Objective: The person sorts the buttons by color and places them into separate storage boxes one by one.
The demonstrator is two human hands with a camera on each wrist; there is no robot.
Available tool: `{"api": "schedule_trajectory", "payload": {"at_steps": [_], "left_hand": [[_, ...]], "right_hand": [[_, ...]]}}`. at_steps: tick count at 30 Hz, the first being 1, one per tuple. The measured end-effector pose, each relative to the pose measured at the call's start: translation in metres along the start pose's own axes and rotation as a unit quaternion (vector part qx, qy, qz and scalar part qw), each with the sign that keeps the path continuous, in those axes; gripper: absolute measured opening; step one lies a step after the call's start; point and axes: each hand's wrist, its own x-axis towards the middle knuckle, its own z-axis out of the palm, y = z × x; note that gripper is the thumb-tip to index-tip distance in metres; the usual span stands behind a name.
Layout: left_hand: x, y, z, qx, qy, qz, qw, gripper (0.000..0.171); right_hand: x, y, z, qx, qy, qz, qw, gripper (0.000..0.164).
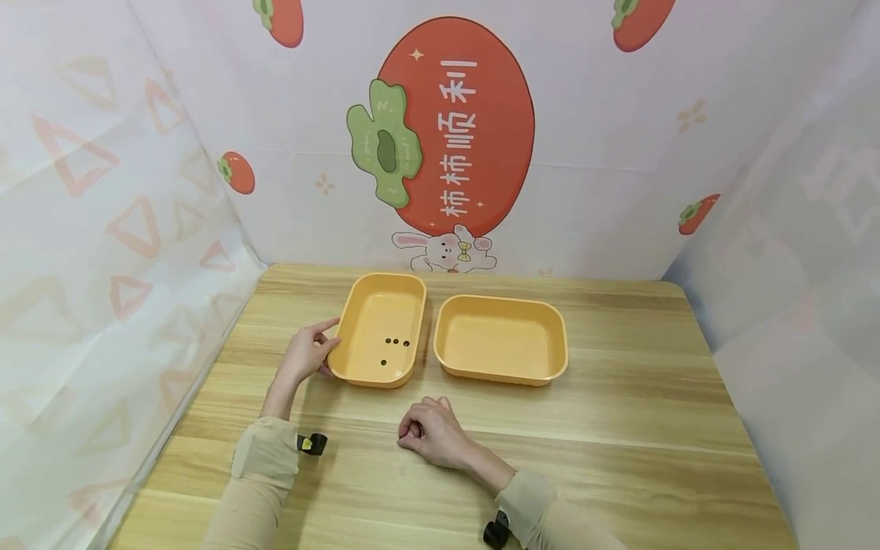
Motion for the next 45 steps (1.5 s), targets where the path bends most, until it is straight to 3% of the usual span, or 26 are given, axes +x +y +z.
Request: {"api": "schedule_trajectory", "payload": {"at_steps": [5, 9, 14, 17, 27, 31, 38, 45], "left_hand": [[0.0, -0.002, 0.0, -0.001, 0.003, 0.003, 1.0, 0.053], [0.0, -0.003, 0.0, -0.003, 0.004, 0.001, 1.0, 0.053], [0.001, -0.005, 0.001, -0.007, 0.0, -0.001, 1.0, 0.053], [0.001, -0.005, 0.001, -0.006, -0.001, -0.001, 1.0, 0.053], [0.0, -0.003, 0.0, -0.003, 0.001, 0.0, 1.0, 0.053], [0.0, -0.002, 0.0, -0.004, 0.002, 0.005, 1.0, 0.053], [0.0, -0.002, 0.0, -0.003, 0.002, 0.003, 1.0, 0.053], [0.0, -0.002, -0.001, 0.005, 0.002, 0.003, 1.0, 0.053]], "right_hand": [[-0.001, 0.003, 0.0, 0.0, 0.003, -0.016, 1.0, 0.019], [-0.002, 0.006, 0.002, 0.059, 0.021, 0.004, 0.998, 0.012], [-0.001, 0.008, 0.002, 0.185, 0.056, 0.06, 0.979, 0.004], [-0.001, 0.007, 0.001, 0.218, 0.071, 0.085, 0.97, 0.005], [0.003, -0.003, -0.013, 0.235, 0.065, 0.095, 0.965, 0.016], [0.01, -0.011, -0.024, 0.214, 0.08, 0.106, 0.968, 0.018], [0.032, -0.019, -0.042, 0.172, 0.116, 0.087, 0.974, 0.017], [0.059, -0.017, -0.054, 0.168, 0.133, 0.078, 0.974, 0.019]]}}
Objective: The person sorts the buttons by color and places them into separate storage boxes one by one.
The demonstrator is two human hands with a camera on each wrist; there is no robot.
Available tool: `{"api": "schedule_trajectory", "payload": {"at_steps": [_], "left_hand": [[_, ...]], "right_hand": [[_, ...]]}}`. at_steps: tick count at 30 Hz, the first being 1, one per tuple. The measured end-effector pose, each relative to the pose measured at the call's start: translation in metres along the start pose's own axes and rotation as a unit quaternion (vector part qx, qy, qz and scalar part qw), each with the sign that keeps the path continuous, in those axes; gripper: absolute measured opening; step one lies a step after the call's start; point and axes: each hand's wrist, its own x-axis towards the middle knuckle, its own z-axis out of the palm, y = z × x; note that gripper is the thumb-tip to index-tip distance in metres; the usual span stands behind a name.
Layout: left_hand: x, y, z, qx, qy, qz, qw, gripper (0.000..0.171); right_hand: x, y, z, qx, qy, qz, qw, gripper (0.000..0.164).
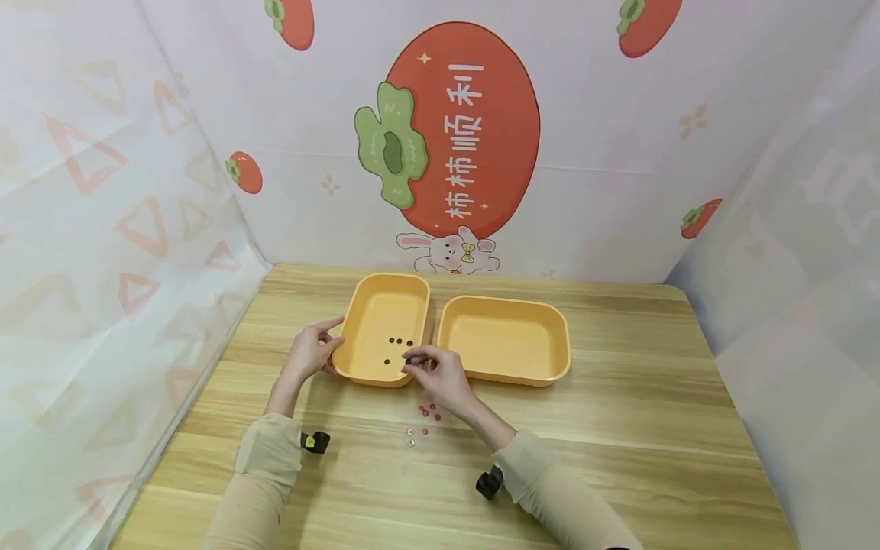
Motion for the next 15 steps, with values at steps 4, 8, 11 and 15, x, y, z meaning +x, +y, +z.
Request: {"api": "schedule_trajectory", "payload": {"at_steps": [4, 8, 11, 15], "left_hand": [[0.0, 0.0, 0.0, 0.0, 0.001, 0.001, 1.0, 0.053], [-0.001, 0.0, -0.001, -0.005, 0.003, -0.001, 1.0, 0.053], [-0.001, 0.001, -0.001, -0.006, 0.0, 0.0, 1.0, 0.053], [0.0, 0.001, 0.0, -0.011, 0.0, 0.001, 0.9999, 0.053]], "right_hand": [[0.017, 0.0, 0.002, 0.003, 0.004, -0.007, 1.0, 0.019], [0.034, 0.004, 0.006, -0.003, 0.012, -0.013, 1.0, 0.016], [0.043, 0.008, 0.009, 0.001, 0.02, -0.001, 1.0, 0.015], [0.051, 0.012, 0.013, 0.001, 0.027, 0.009, 1.0, 0.016]]}}
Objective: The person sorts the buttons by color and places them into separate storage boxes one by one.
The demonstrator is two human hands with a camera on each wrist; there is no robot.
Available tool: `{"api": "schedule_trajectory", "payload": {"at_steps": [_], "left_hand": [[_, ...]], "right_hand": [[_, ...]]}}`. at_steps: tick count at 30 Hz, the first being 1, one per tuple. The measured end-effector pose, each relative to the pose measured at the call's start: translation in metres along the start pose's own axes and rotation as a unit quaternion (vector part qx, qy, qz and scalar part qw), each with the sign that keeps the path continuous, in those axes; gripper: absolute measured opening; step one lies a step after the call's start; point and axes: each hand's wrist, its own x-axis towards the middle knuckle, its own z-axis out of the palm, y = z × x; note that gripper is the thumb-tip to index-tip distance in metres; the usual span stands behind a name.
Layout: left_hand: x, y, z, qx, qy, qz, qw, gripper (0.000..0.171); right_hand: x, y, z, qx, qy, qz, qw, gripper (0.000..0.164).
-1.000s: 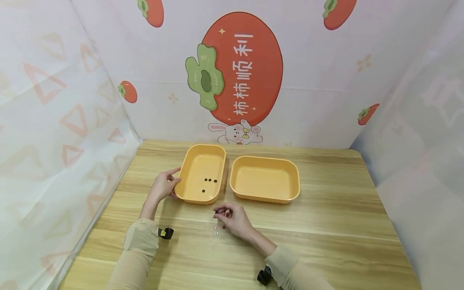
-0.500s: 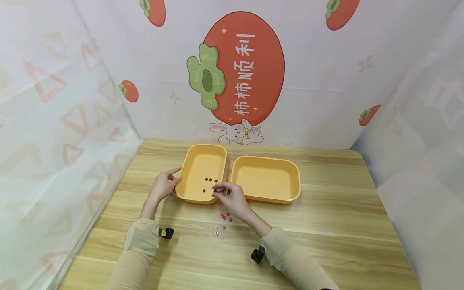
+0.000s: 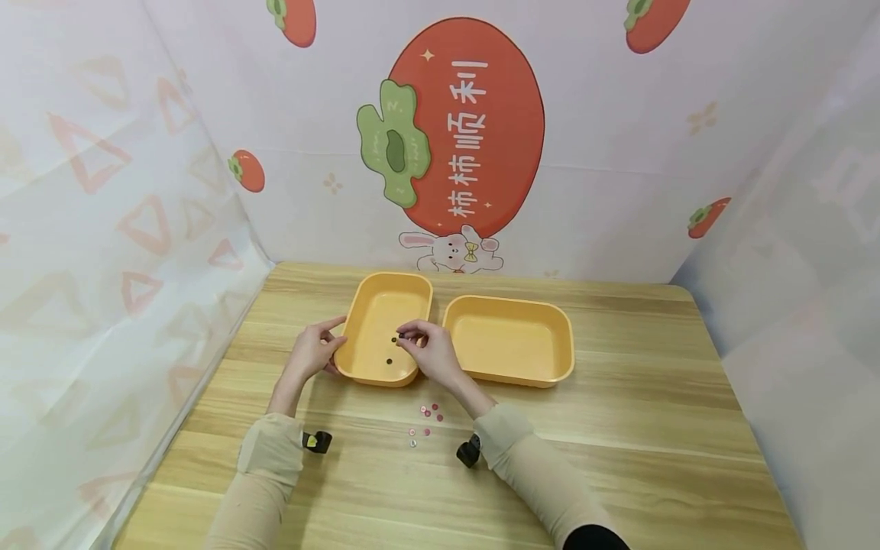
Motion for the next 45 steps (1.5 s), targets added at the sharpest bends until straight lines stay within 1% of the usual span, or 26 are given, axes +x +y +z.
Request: {"api": "schedule_trajectory", "payload": {"at_steps": [4, 11, 21, 26, 28, 32, 36, 41, 43, 45], "left_hand": [[0.0, 0.001, -0.001, -0.001, 0.003, -0.002, 1.0, 0.053], [0.0, 0.001, 0.0, 0.001, -0.003, -0.008, 1.0, 0.054], [0.0, 0.0, 0.002, 0.004, 0.0, -0.009, 1.0, 0.053], [0.0, -0.001, 0.002, 0.002, -0.003, -0.016, 0.9999, 0.054], [0.001, 0.0, 0.002, 0.001, -0.003, -0.016, 0.9999, 0.054], [0.002, 0.002, 0.001, 0.0, 0.001, -0.008, 1.0, 0.054], [0.002, 0.0, 0.002, 0.003, -0.006, -0.01, 0.9999, 0.054], [0.002, -0.002, 0.003, 0.004, -0.005, -0.013, 0.9999, 0.054], [0.002, -0.001, 0.002, 0.004, -0.001, -0.011, 0.9999, 0.053], [0.002, 0.0, 0.001, 0.004, 0.0, -0.01, 0.9999, 0.054]], "right_hand": [[0.005, 0.0, 0.002, -0.009, -0.001, -0.009, 1.0, 0.016], [0.014, -0.001, 0.01, -0.034, -0.017, -0.001, 0.999, 0.015], [0.018, 0.006, 0.02, -0.066, -0.023, -0.026, 0.997, 0.017], [0.019, 0.007, 0.019, -0.066, -0.033, -0.006, 0.997, 0.022], [0.021, 0.006, 0.016, -0.055, -0.032, 0.004, 0.998, 0.022], [0.022, 0.001, 0.009, -0.023, -0.016, 0.012, 1.0, 0.022], [0.014, -0.004, -0.002, -0.002, -0.013, 0.021, 1.0, 0.024], [-0.002, -0.009, -0.02, 0.037, -0.035, 0.031, 0.998, 0.025], [-0.01, -0.011, -0.029, 0.047, -0.053, 0.031, 0.997, 0.023], [-0.02, -0.012, -0.038, 0.045, -0.078, 0.032, 0.995, 0.021]]}}
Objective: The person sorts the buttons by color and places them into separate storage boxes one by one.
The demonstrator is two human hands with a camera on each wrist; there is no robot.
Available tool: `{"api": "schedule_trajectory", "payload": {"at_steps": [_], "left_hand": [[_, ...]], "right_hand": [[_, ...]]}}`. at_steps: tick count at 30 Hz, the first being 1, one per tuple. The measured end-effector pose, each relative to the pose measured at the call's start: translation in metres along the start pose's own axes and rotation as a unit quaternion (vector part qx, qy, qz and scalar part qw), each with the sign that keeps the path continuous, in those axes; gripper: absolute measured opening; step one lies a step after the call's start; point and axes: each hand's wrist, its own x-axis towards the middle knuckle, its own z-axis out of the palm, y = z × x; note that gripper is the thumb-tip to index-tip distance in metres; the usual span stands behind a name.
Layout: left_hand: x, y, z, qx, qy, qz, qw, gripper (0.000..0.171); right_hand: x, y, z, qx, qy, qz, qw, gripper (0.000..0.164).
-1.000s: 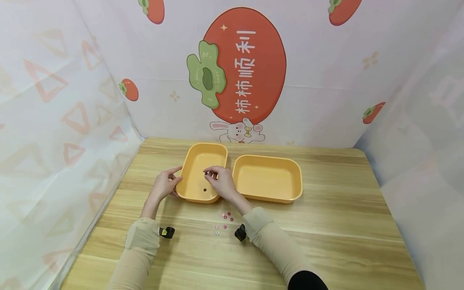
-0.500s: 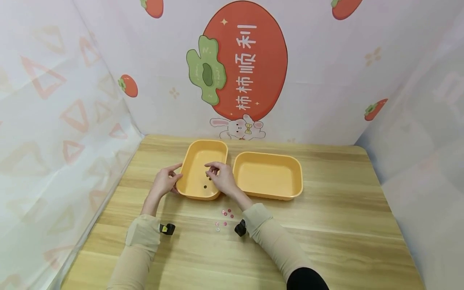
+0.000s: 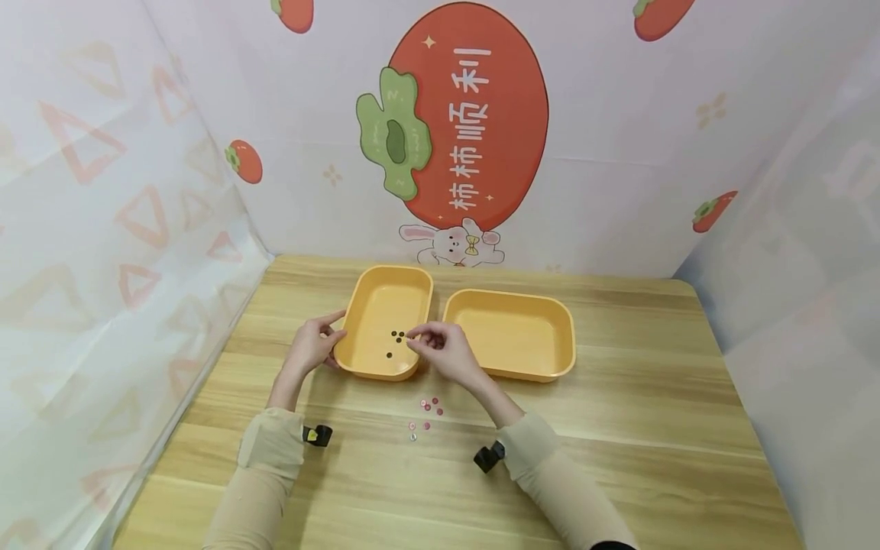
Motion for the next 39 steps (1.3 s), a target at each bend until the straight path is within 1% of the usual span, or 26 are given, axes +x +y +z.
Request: {"api": "schedule_trajectory", "payload": {"at_steps": [3, 6, 10, 13, 17, 22, 26, 31, 35, 39], "left_hand": [[0.001, 0.0, 0.001, -0.003, -0.004, 0.001, 1.0, 0.054], [0.001, 0.0, 0.001, -0.009, -0.003, 0.004, 0.9999, 0.053], [0.002, -0.002, 0.001, -0.013, 0.001, 0.002, 0.9999, 0.053], [0.002, -0.003, 0.001, -0.01, -0.001, 0.002, 0.9999, 0.053], [0.003, -0.003, 0.002, -0.008, -0.004, 0.011, 0.9999, 0.053], [0.003, -0.003, 0.001, -0.008, 0.002, 0.009, 0.9999, 0.053], [0.002, -0.003, 0.0, -0.006, 0.001, 0.01, 0.9999, 0.053], [0.002, -0.003, 0.0, -0.007, -0.001, 0.012, 0.9999, 0.053], [0.002, -0.005, 0.0, -0.008, -0.002, 0.011, 0.9999, 0.053], [0.001, -0.004, 0.0, -0.008, 0.0, 0.011, 0.9999, 0.053]], "right_hand": [[-0.021, 0.003, -0.009, -0.013, -0.045, 0.005, 0.999, 0.017], [-0.041, 0.008, -0.011, -0.046, -0.099, 0.0, 0.994, 0.015], [-0.059, 0.02, 0.001, -0.095, -0.172, -0.017, 0.98, 0.015], [-0.066, 0.029, 0.012, -0.108, -0.203, -0.029, 0.973, 0.014], [-0.069, 0.039, 0.021, -0.108, -0.206, -0.041, 0.972, 0.012], [-0.069, 0.046, 0.027, -0.124, -0.211, -0.055, 0.968, 0.009], [-0.069, 0.051, 0.03, -0.128, -0.206, -0.056, 0.968, 0.004], [-0.069, 0.053, 0.031, -0.134, -0.2, -0.069, 0.968, 0.008], [-0.07, 0.052, 0.031, -0.136, -0.213, -0.083, 0.964, 0.005], [-0.071, 0.052, 0.03, -0.142, -0.217, -0.108, 0.96, 0.008]]}}
